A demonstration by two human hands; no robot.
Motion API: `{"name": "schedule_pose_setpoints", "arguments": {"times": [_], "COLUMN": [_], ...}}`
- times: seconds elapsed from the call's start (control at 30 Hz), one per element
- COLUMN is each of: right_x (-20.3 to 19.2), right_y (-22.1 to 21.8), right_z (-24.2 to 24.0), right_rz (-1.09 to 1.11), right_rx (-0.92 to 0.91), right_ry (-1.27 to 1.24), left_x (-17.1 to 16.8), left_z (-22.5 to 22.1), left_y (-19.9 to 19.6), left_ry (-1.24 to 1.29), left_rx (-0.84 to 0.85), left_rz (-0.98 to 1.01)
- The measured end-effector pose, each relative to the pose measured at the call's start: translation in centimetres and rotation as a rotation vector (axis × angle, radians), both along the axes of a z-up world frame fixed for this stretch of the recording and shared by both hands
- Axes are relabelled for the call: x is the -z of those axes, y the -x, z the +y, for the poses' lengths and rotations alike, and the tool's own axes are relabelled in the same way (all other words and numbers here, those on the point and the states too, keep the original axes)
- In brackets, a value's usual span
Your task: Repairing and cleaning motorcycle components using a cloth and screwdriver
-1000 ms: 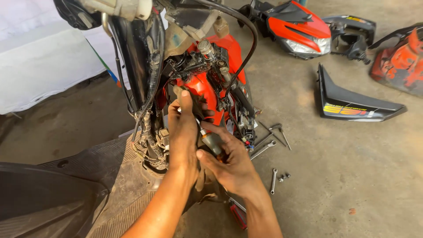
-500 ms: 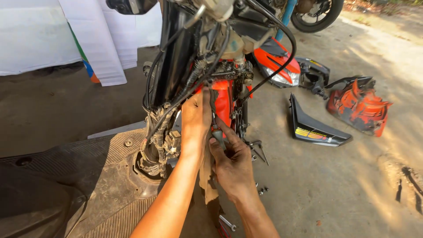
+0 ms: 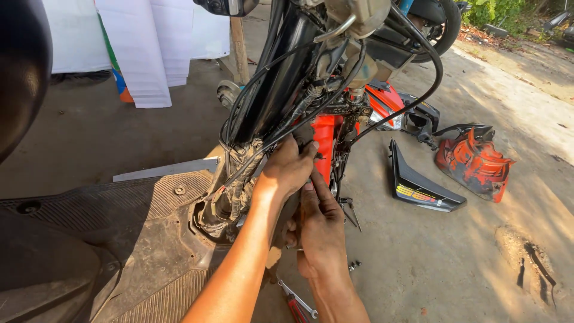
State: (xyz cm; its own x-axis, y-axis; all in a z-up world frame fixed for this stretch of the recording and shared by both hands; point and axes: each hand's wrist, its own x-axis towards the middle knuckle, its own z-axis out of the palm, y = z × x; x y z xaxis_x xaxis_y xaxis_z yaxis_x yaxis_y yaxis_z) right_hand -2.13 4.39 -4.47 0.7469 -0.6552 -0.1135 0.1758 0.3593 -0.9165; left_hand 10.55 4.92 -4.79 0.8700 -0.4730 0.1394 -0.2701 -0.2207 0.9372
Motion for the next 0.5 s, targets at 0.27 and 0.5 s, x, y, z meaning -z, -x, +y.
{"name": "schedule_pose_setpoints", "arguments": {"times": [0.27,0.5], "right_x": [-0.4,0.2], "right_y": [-1.9,-1.8], "right_z": [3.6,2.4], "right_rz": [0.01,0.08], "right_rx": [0.125,0.099], "right_ry": [-0.093,0.093], "left_x": [-0.7,-0.5], "left_z": [1.7,1.6], "left_y": [-0.3,0.3], "left_ry": [-0.183,-0.194], "left_rx": [0.107,0.129], "left_rz": [-0.101,-0.053]}}
